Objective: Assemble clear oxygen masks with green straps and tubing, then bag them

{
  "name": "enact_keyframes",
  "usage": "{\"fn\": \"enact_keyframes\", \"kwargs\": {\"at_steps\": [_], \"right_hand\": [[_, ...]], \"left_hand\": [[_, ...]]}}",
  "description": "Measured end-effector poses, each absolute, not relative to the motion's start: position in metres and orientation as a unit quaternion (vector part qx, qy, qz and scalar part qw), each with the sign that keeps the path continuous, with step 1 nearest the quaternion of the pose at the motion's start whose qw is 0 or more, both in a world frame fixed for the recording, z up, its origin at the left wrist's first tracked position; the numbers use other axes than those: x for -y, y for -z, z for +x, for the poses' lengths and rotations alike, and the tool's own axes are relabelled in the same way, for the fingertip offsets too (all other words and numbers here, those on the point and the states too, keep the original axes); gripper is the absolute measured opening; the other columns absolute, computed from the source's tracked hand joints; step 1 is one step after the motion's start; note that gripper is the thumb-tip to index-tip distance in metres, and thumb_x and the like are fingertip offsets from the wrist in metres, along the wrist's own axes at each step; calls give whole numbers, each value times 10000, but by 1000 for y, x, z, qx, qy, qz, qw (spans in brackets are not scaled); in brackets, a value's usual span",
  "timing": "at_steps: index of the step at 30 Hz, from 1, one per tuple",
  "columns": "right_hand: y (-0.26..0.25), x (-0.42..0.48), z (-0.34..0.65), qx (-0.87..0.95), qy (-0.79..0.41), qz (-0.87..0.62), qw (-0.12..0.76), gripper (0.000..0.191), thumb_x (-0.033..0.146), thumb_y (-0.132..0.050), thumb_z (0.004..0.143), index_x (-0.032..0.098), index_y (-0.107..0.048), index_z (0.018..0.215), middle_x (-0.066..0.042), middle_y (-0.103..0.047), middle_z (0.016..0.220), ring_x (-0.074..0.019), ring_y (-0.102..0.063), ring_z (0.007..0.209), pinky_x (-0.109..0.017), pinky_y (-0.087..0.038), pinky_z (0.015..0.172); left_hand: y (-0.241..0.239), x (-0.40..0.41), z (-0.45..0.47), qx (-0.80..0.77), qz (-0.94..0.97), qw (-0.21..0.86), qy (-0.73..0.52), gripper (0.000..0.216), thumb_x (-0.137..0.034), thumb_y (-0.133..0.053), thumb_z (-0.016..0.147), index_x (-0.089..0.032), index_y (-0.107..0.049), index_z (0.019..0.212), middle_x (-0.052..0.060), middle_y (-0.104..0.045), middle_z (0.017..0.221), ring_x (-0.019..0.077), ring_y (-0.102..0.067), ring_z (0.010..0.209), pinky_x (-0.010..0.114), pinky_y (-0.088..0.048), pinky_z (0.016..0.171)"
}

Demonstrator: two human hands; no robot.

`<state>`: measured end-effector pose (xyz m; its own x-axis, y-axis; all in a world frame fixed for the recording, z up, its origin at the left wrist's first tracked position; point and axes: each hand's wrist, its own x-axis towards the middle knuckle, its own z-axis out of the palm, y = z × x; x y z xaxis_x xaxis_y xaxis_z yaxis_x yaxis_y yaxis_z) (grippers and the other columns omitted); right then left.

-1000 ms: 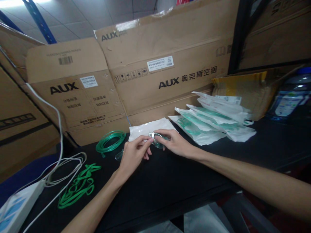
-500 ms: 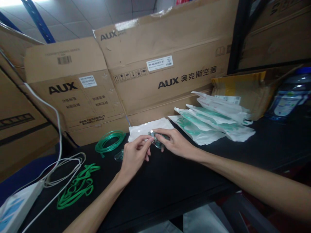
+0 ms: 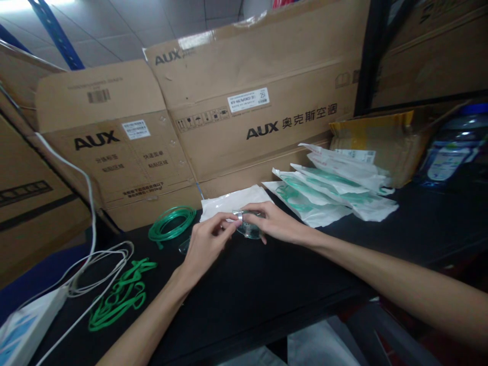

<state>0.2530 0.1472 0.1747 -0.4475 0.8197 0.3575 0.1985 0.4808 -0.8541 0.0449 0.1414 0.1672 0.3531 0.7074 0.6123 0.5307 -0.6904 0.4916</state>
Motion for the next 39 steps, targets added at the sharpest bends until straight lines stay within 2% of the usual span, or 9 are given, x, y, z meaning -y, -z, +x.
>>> {"fn": "enact_keyframes", "kwargs": {"at_steps": [3, 6, 11, 16, 22, 27, 31, 35, 39], "right_hand": [[-175, -147, 252, 760, -407, -335, 381, 280, 331, -537, 978, 139, -728, 1053, -50, -709, 853, -73, -530, 416, -198, -456, 370], [-172, -147, 251, 755, -431, -314, 382, 295, 389, -556, 977, 144, -705, 1047, -49, -705, 812, -98, -563, 473, -193, -462, 376], [-167, -148, 249, 704, -503, -310, 394, 253, 402, -584, 968, 182, -571, 1094, -6, -690, 706, -114, -574, 491, -175, -428, 374], [-170, -147, 248, 689, -533, -304, 384, 330, 502, -615, 948, 187, -534, 1004, 4, -684, 644, -101, -557, 453, -166, -380, 379], [-168, -150, 247, 707, -511, -300, 387, 358, 521, -531, 991, 165, -566, 971, -16, -681, 652, -107, -572, 467, -184, -416, 403], [-167, -150, 246, 704, -514, -290, 395, 369, 514, -625, 935, 187, -533, 1078, -16, -674, 751, -152, -654, 612, -195, -443, 427], [-167, -148, 248, 702, -524, -264, 403, 394, 425, -720, 876, 222, -469, 1103, -26, -669, 920, -173, -685, 773, -208, -477, 497], [-163, -151, 248, 730, -501, -243, 396, 408, 283, -745, 845, 232, -458, 1131, 19, -686, 807, -127, -630, 652, -211, -469, 538], [-163, -152, 247, 725, -492, -262, 406, 332, 315, -716, 868, 191, -522, 1109, -2, -682, 771, -142, -655, 655, -206, -463, 510]], "left_hand": [[-176, -142, 39, -352, 834, 17, -425, 210, -360, -695, 923, -208, -674, 1066, 11, -644, 937, 104, -585, 645, 207, -502, 607], [-180, -144, 34, -319, 875, 9, -363, 222, -348, -609, 981, -257, -676, 1172, 61, -631, 1228, 149, -657, 852, 253, -564, 739], [-177, -148, 30, -284, 900, 26, -330, 282, -331, -577, 1003, -257, -657, 1262, 74, -677, 1281, 235, -641, 1165, 366, -531, 987], [-178, -149, 27, -292, 902, 44, -316, 343, -393, -638, 958, -255, -683, 1270, 92, -670, 1304, 217, -695, 1000, 304, -586, 802], [-178, -150, 27, -302, 888, 86, -337, 314, -369, -681, 933, -238, -705, 1217, 76, -697, 1230, 145, -672, 774, 241, -562, 678], [-179, -151, 26, -322, 874, 95, -351, 292, -376, -697, 918, -214, -716, 1161, 79, -713, 1186, 108, -616, 618, 231, -533, 616], [-182, -150, 26, -327, 868, 88, -363, 272, -369, -695, 918, -213, -735, 1138, 80, -725, 1163, 129, -635, 670, 223, -519, 604], [-182, -149, 25, -342, 864, 97, -357, 305, -382, -687, 921, -228, -718, 1182, 67, -733, 1126, 118, -625, 618, 218, -513, 579], [-181, -149, 25, -337, 865, 102, -357, 302, -361, -691, 923, -228, -706, 1193, 53, -734, 1126, 104, -623, 592, 218, -517, 598]]}}
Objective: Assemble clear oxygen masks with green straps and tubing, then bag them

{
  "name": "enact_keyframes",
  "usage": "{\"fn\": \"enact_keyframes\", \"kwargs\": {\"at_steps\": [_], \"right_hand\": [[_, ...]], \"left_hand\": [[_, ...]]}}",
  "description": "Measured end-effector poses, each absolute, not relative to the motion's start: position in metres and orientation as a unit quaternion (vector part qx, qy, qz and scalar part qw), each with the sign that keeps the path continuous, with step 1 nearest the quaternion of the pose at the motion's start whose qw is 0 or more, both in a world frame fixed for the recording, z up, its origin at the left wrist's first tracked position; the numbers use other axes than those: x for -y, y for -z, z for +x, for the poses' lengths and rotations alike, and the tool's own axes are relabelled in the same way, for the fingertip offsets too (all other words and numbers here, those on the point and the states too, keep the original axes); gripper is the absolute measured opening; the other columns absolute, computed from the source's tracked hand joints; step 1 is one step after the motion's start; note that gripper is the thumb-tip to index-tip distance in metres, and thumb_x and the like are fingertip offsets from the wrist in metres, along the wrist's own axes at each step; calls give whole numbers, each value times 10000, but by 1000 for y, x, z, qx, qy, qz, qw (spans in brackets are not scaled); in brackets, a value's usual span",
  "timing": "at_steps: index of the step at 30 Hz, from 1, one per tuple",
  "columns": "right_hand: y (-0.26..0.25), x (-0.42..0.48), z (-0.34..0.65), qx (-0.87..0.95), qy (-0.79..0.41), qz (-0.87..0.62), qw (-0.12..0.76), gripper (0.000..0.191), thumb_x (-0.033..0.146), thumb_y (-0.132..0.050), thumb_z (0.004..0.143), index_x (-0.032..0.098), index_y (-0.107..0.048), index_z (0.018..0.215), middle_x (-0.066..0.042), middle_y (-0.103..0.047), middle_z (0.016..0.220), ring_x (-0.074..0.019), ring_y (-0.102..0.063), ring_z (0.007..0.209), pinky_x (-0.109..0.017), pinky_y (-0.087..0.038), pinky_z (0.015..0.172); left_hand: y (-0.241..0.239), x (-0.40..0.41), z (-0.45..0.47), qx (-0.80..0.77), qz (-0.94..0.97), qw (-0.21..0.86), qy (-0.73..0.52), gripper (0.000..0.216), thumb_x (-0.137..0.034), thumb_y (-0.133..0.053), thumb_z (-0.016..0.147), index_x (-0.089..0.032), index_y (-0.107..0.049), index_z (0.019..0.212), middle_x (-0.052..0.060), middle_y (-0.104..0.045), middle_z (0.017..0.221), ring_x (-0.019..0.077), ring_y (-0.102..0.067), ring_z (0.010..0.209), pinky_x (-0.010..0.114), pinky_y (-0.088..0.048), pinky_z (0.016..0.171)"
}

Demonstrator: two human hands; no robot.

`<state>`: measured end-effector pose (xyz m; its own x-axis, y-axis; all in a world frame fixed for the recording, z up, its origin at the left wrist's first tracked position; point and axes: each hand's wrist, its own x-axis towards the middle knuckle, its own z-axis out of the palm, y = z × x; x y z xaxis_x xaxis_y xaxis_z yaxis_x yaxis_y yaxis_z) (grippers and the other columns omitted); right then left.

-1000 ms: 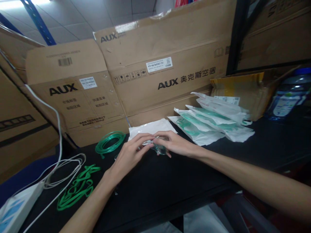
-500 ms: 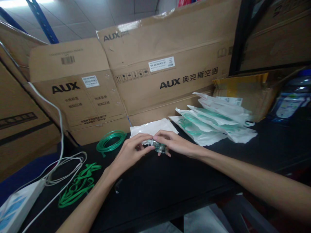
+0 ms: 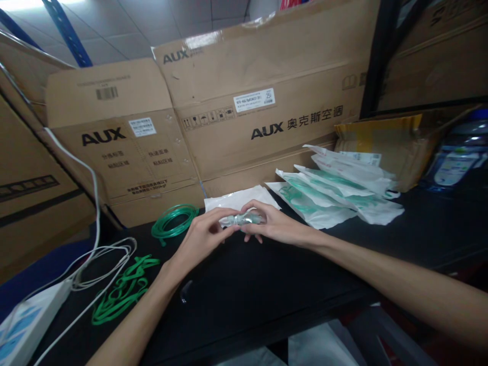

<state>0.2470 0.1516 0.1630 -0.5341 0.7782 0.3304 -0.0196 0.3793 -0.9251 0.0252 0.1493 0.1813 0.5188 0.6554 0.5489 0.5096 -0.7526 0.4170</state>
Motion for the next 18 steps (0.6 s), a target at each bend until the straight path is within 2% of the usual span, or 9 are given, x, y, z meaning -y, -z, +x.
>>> {"fn": "enact_keyframes", "kwargs": {"at_steps": [5, 10, 12, 18], "right_hand": [[-165, -150, 248, 742, -458, -286, 397, 361, 394, -685, 899, 182, -579, 1171, -30, -679, 816, -175, -702, 695, -206, -477, 485], [-162, -151, 252, 783, -394, -331, 350, 313, 307, -648, 905, 172, -582, 1180, -11, -675, 765, -162, -663, 677, -224, -462, 557], [-160, -152, 252, 802, -351, -347, 336, 294, 253, -645, 888, 164, -599, 1164, 3, -674, 740, -150, -629, 664, -234, -449, 606], [-157, -152, 252, 836, -278, -338, 330, 246, 246, -648, 864, 166, -639, 1097, 3, -662, 834, -147, -581, 720, -244, -419, 668]], "left_hand": [[-182, -149, 24, -331, 870, 87, -356, 290, -351, -695, 924, -238, -709, 1190, 46, -733, 1160, 103, -642, 617, 218, -521, 633], [-183, -148, 21, -359, 860, 76, -353, 283, -367, -702, 912, -222, -702, 1155, 6, -744, 856, 109, -623, 563, 206, -485, 583], [-184, -148, 21, -364, 857, 90, -352, 302, -368, -704, 910, -213, -680, 1168, 0, -722, 814, 117, -630, 586, 204, -486, 583], [-195, -141, 24, -332, 873, 110, -340, 203, -322, -670, 940, -225, -662, 1118, 33, -678, 1137, 103, -634, 717, 212, -512, 660]]}}
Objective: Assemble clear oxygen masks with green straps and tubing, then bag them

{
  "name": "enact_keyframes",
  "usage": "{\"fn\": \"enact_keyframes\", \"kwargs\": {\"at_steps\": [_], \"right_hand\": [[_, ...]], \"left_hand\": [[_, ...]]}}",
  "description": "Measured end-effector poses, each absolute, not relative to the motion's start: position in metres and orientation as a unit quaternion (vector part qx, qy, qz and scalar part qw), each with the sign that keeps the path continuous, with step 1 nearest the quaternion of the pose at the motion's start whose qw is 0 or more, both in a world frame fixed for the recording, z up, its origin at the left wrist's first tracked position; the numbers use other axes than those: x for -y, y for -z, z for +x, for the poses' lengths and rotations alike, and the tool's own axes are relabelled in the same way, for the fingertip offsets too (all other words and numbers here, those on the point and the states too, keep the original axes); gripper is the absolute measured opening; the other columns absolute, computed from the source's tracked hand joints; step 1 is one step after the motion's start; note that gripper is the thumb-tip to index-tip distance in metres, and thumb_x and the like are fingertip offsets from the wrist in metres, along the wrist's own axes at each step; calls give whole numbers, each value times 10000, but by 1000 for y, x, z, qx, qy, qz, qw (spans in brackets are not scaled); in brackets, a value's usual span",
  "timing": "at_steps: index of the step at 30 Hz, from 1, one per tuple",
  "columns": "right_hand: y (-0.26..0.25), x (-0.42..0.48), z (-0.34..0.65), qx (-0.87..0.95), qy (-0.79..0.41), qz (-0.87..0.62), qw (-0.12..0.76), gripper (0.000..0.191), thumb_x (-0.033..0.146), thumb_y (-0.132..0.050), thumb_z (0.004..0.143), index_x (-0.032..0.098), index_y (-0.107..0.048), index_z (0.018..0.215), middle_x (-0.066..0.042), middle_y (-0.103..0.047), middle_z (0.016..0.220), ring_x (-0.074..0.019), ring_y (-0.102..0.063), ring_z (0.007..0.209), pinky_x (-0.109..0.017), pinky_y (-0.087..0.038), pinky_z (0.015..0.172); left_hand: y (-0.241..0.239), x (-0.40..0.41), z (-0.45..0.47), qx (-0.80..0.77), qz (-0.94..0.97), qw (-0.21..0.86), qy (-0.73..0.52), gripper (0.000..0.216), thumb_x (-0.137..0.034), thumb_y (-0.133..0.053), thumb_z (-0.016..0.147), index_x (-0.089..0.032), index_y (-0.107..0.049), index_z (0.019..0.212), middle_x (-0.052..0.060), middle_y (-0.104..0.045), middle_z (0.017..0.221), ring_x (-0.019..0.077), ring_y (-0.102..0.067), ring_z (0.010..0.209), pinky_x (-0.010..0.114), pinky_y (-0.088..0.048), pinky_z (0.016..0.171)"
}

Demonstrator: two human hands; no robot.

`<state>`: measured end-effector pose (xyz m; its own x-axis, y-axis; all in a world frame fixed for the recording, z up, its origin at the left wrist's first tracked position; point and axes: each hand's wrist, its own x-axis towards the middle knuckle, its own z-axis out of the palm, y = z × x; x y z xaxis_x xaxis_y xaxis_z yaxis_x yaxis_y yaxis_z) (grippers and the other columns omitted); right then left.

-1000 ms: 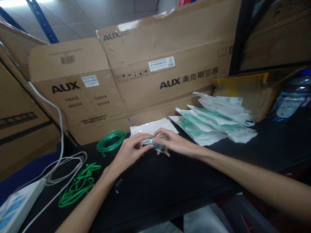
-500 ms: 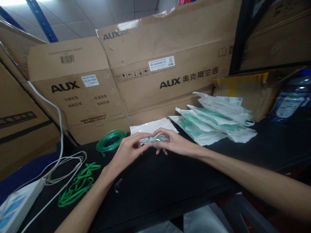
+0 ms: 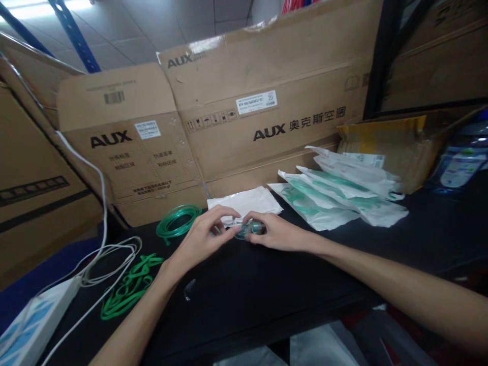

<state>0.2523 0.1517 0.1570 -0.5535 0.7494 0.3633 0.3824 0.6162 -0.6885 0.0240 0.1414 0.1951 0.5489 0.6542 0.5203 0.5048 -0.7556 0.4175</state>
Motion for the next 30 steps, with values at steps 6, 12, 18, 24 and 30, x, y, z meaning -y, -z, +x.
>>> {"fn": "enact_keyframes", "kwargs": {"at_steps": [6, 12, 18, 24, 30], "right_hand": [[-155, -149, 250, 847, -262, -333, 321, 267, 271, -658, 861, 177, -641, 1110, -22, -681, 893, -177, -608, 783, -261, -429, 715], [-159, -144, 250, 856, -238, -353, 295, 321, 313, -669, 874, 199, -625, 1171, -26, -670, 892, -183, -598, 754, -263, -422, 696], [-160, -141, 251, 869, -238, -330, 282, 317, 322, -674, 887, 197, -626, 1174, -47, -675, 963, -199, -612, 838, -273, -434, 748], [-161, -141, 252, 871, -237, -327, 279, 334, 353, -676, 895, 206, -629, 1191, -49, -694, 955, -215, -633, 850, -287, -454, 746], [-159, -151, 252, 868, -208, -301, 336, 329, 323, -676, 913, 209, -648, 1221, -69, -719, 1104, -227, -657, 977, -321, -475, 872]], "left_hand": [[-198, -103, 6, -361, 880, 113, -286, 114, -310, -692, 917, -205, -648, 929, 36, -657, 1199, 103, -620, 717, 219, -500, 625], [-173, -55, -41, -441, 878, 51, -180, 109, -358, -639, 954, -250, -656, 951, 27, -659, 1190, 191, -653, 1024, 279, -524, 870], [-158, -51, -64, -490, 858, 5, -151, 345, -456, -642, 940, -327, -601, 1257, 15, -679, 1199, 187, -671, 916, 287, -556, 846], [-159, -49, -70, -485, 862, -21, -147, 406, -450, -640, 937, -340, -579, 1323, 19, -665, 1273, 193, -679, 942, 266, -571, 819], [-174, -59, -63, -488, 849, -44, -200, 354, -464, -603, 957, -318, -616, 1278, 19, -662, 1254, 189, -662, 905, 284, -545, 835]]}}
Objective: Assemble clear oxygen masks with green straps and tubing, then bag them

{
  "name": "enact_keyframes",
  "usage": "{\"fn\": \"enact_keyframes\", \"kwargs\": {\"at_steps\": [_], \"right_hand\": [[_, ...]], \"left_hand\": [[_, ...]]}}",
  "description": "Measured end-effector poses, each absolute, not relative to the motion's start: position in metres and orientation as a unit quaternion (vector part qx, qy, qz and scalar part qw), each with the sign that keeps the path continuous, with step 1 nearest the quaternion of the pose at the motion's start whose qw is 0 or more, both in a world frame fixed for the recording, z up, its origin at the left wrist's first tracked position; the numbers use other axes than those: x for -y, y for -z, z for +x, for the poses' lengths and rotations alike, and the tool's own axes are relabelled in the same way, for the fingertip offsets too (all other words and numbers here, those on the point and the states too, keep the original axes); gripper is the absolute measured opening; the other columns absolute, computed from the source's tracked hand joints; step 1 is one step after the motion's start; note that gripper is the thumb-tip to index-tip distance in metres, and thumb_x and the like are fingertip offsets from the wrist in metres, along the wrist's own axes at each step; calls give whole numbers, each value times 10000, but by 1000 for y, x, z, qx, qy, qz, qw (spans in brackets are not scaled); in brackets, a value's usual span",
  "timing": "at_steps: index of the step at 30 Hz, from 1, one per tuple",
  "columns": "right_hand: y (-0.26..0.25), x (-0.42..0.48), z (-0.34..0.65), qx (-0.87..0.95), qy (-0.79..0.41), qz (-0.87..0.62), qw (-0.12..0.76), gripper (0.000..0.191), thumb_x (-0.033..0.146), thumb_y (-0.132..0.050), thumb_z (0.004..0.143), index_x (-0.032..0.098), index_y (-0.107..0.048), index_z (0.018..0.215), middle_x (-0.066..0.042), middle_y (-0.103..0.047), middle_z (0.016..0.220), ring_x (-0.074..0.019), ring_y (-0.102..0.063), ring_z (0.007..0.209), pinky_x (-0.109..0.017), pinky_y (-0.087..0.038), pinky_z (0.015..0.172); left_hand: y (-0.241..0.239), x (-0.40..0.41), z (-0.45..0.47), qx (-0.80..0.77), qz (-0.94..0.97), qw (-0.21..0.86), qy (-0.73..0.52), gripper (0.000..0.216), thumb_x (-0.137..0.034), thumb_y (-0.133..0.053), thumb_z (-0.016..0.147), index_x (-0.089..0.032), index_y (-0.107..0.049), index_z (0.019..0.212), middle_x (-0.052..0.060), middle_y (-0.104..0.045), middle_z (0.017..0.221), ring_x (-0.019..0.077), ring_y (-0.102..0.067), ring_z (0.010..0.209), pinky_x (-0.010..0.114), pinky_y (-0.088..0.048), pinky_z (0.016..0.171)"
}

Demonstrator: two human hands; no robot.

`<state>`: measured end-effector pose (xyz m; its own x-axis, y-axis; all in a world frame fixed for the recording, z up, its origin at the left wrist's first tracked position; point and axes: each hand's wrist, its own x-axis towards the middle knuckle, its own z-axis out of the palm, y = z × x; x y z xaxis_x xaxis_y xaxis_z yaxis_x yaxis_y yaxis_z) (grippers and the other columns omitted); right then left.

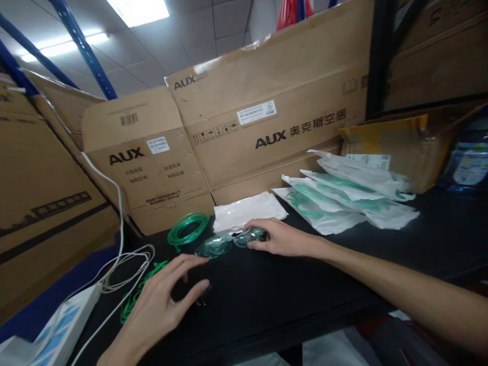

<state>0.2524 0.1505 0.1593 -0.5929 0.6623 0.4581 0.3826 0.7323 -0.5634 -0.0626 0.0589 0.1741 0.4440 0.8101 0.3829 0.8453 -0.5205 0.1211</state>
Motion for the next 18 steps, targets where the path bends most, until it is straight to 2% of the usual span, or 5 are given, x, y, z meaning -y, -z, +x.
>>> {"fn": "enact_keyframes", "kwargs": {"at_steps": [4, 7, 11, 14, 18], "right_hand": [[-164, -171, 245, 852, -175, -305, 387, 360, 310, -682, 908, 178, -651, 1241, -113, -700, 1216, -242, -653, 1061, -336, -474, 922], [-169, -189, 232, 862, -181, -293, 371, 363, 216, -690, 870, 160, -653, 1227, -125, -695, 1247, -251, -639, 1130, -347, -455, 968], [-166, -199, 208, 864, -191, -298, 358, 371, 118, -693, 797, 175, -662, 1163, -67, -735, 1070, -213, -669, 946, -298, -478, 835], [-157, -195, 194, 856, -197, -309, 366, 342, 161, -712, 812, 176, -649, 1147, -59, -727, 1023, -205, -658, 909, -287, -468, 801], [-151, -186, 193, 850, -198, -308, 379, 316, 233, -699, 875, 181, -627, 1178, -78, -712, 1071, -220, -645, 972, -318, -457, 858]], "left_hand": [[-201, -103, -39, 485, -846, 65, 213, 319, -487, -527, 983, -276, -697, 1150, 33, -700, 1180, 224, -656, 958, 312, -519, 845], [-217, -141, -30, 476, -865, 47, 153, 365, -527, -549, 948, -271, -720, 1142, 38, -729, 1096, 239, -667, 953, 324, -506, 851], [-219, -167, -36, 486, -863, 3, 135, 358, -539, -550, 931, -256, -748, 1026, 30, -738, 957, 223, -669, 858, 294, -490, 735], [-212, -167, -47, 480, -864, -55, 144, 339, -523, -600, 900, -244, -736, 1037, 32, -740, 985, 216, -665, 858, 290, -489, 724], [-207, -163, -55, 479, -852, -150, 148, 376, -487, -682, 844, -232, -710, 1119, 37, -738, 1056, 218, -666, 875, 296, -508, 734]]}}
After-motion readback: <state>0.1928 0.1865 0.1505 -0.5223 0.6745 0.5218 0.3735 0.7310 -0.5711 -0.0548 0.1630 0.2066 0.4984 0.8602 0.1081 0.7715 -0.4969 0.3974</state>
